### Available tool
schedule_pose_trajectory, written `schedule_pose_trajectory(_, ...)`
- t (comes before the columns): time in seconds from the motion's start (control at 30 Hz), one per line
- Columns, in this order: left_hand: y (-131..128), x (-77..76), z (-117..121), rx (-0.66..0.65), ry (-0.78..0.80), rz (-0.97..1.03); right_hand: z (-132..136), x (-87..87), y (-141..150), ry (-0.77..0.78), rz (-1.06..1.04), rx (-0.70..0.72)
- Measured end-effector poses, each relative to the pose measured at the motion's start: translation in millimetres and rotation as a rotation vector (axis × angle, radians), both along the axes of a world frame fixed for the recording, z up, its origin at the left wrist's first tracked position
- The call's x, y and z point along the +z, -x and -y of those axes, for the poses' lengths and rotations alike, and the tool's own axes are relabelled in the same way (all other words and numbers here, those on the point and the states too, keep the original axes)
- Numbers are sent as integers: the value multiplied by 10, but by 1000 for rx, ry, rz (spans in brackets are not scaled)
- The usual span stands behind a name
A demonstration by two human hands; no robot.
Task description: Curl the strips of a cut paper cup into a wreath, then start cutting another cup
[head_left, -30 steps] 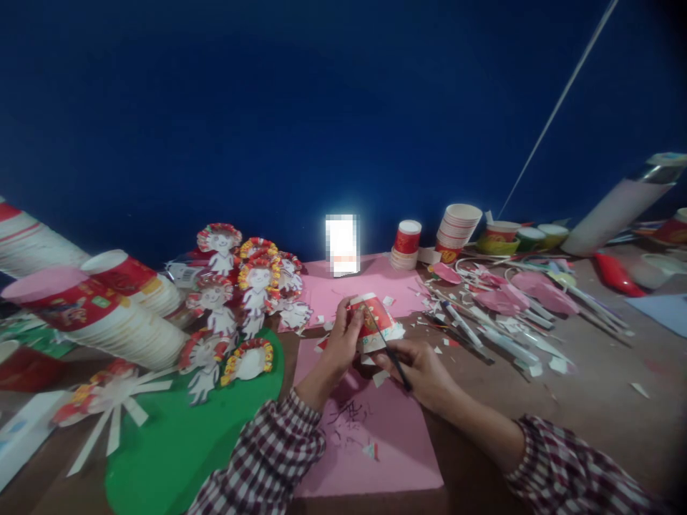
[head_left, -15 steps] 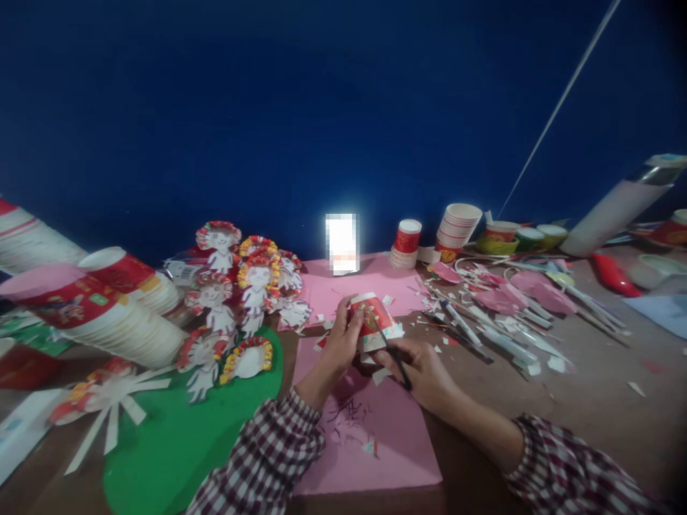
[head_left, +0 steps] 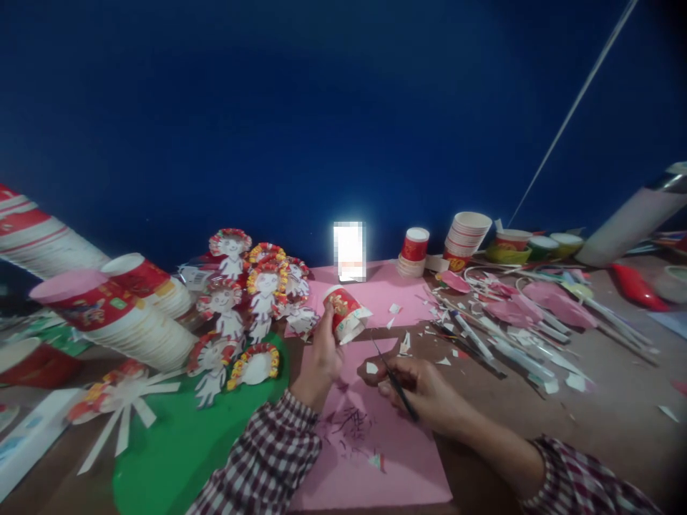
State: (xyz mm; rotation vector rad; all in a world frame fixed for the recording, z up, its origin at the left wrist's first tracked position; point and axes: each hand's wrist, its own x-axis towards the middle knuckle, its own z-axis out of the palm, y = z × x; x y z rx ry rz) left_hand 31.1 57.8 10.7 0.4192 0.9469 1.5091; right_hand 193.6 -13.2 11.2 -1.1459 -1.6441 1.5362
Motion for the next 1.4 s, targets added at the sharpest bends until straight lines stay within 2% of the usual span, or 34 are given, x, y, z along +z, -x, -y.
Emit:
schedule_pose_trajectory(0.07,8,14,-18,-3,14,118,4,-3,-4,-14,20,33)
schedule_pose_trajectory(0.27,70,27,11,-97,23,224,5,-39,-26,-127,133,84)
schedule_pose_trajectory(0.37,119,25,0,-96,70,327,2,-9,-46,-164,128,109)
schedule_pose_trajectory(0.6,194,-25,-38,-190,84,547,27,7,-70,-206,63,152)
schedule_pose_trajectory(0.77,236,-47,-25,-240,160,579,42,-34,-52,-265,15,134)
schedule_pose_trajectory(1.03,271,-59,49,-392,122,606,25,-53,-70,-381,86,112)
schedule_pose_trajectory(1.17,274,-76,38,-358,131,565,17,-79,-71,-436,126,140)
schedule_pose_trajectory(1.4,231,-1,35,-308,131,551,5,-58,-43,-527,207,208)
